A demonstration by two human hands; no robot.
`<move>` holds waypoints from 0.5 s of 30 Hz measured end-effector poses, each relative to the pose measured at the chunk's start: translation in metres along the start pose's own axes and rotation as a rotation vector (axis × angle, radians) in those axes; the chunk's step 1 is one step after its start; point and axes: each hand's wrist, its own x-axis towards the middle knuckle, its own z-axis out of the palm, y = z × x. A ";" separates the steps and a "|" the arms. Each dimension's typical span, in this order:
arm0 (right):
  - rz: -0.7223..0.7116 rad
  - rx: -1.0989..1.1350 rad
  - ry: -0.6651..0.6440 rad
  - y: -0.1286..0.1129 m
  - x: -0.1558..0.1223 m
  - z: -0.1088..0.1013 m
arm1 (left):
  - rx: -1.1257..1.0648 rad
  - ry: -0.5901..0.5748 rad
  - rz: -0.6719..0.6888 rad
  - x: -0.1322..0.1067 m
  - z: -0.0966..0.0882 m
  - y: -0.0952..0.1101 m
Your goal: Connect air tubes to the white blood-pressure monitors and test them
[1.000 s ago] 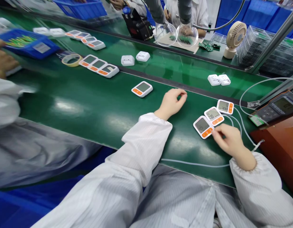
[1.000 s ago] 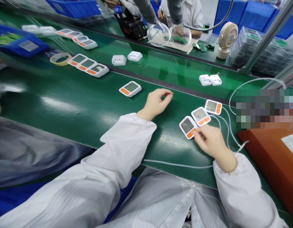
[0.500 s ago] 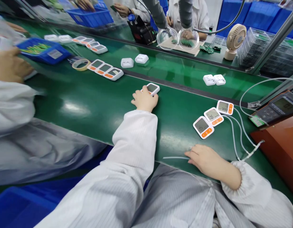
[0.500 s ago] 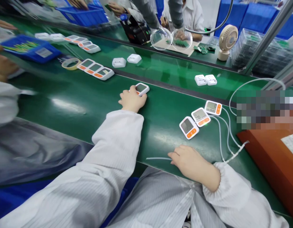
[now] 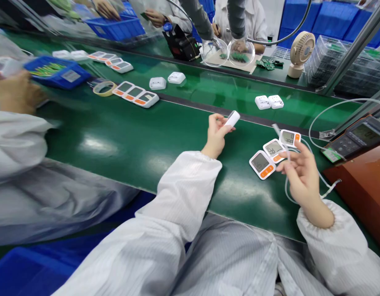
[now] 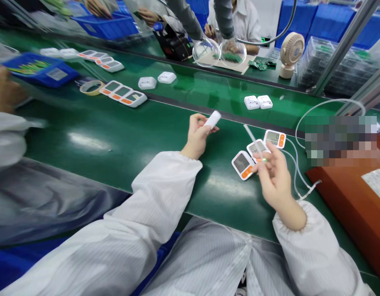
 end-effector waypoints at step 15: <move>-0.310 -0.547 -0.058 -0.002 0.007 -0.017 | -0.797 -0.603 -0.027 -0.102 0.075 0.073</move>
